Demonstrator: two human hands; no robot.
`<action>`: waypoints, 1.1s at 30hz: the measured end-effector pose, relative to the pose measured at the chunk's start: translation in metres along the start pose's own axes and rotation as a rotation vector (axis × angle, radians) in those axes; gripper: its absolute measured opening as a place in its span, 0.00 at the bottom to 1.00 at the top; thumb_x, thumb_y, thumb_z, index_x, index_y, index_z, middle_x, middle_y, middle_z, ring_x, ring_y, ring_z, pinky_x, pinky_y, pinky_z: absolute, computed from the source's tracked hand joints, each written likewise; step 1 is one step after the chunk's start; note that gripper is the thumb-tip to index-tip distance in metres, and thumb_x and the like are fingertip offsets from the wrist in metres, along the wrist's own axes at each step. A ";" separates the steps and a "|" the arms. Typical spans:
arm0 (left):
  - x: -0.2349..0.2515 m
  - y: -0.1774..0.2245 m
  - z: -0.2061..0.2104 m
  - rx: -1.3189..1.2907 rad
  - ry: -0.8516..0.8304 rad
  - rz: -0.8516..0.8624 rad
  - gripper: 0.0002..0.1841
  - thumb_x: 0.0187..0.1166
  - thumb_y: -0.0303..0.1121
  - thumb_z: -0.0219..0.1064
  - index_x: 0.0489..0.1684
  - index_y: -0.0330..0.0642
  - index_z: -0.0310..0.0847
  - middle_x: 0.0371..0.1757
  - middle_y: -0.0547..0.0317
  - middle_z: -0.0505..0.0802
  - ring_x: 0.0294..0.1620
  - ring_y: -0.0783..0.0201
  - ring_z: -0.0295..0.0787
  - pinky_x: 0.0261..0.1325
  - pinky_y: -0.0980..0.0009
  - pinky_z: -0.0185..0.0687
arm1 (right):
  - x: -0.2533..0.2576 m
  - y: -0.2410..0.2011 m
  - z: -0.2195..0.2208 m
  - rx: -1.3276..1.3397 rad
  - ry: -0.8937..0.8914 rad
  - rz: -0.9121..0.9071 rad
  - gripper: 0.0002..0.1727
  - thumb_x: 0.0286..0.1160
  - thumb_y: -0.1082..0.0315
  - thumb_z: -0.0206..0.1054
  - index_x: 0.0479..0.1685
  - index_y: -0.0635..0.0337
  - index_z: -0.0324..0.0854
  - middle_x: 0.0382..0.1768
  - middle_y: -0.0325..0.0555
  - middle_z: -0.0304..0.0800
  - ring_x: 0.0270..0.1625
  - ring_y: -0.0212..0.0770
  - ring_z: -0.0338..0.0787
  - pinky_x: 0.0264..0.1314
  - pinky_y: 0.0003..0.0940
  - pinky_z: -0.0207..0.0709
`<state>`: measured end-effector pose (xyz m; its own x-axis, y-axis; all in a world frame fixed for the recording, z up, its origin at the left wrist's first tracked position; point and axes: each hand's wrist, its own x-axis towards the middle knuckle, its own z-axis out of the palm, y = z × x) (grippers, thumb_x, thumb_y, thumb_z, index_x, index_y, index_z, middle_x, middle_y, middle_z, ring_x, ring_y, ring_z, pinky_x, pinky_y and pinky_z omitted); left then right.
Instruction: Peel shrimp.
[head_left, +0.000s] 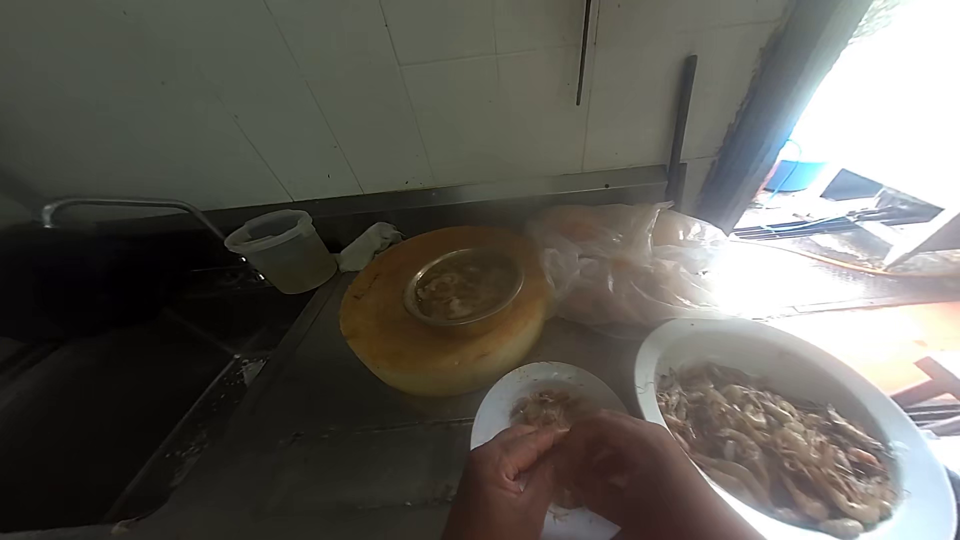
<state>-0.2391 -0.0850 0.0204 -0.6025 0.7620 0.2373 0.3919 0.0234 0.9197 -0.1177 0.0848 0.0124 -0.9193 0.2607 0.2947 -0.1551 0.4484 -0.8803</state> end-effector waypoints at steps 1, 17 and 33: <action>0.000 0.000 0.000 0.035 -0.001 0.032 0.11 0.78 0.31 0.74 0.56 0.45 0.94 0.52 0.62 0.95 0.52 0.69 0.94 0.56 0.73 0.94 | 0.001 0.000 -0.001 -0.010 -0.003 -0.003 0.09 0.67 0.67 0.79 0.44 0.49 0.87 0.45 0.33 0.90 0.43 0.29 0.94 0.38 0.29 0.95; 0.005 0.002 -0.015 -0.214 -0.007 -0.071 0.12 0.81 0.26 0.68 0.58 0.35 0.90 0.49 0.52 0.95 0.43 0.58 0.96 0.49 0.63 0.97 | 0.000 0.004 -0.006 -0.199 0.067 0.018 0.14 0.85 0.59 0.66 0.64 0.46 0.88 0.41 0.30 0.96 0.37 0.24 0.92 0.40 0.27 0.90; 0.102 0.059 -0.098 0.411 0.203 0.013 0.13 0.81 0.42 0.71 0.58 0.52 0.91 0.49 0.63 0.96 0.43 0.65 0.95 0.48 0.62 0.94 | 0.009 0.003 0.016 -0.542 -0.102 -0.008 0.12 0.82 0.60 0.66 0.43 0.55 0.93 0.52 0.48 0.92 0.62 0.48 0.89 0.63 0.46 0.86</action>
<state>-0.3456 -0.0692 0.1294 -0.7035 0.6228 0.3422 0.6189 0.3004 0.7258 -0.1325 0.0746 0.0066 -0.9535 0.1829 0.2395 0.0211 0.8333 -0.5524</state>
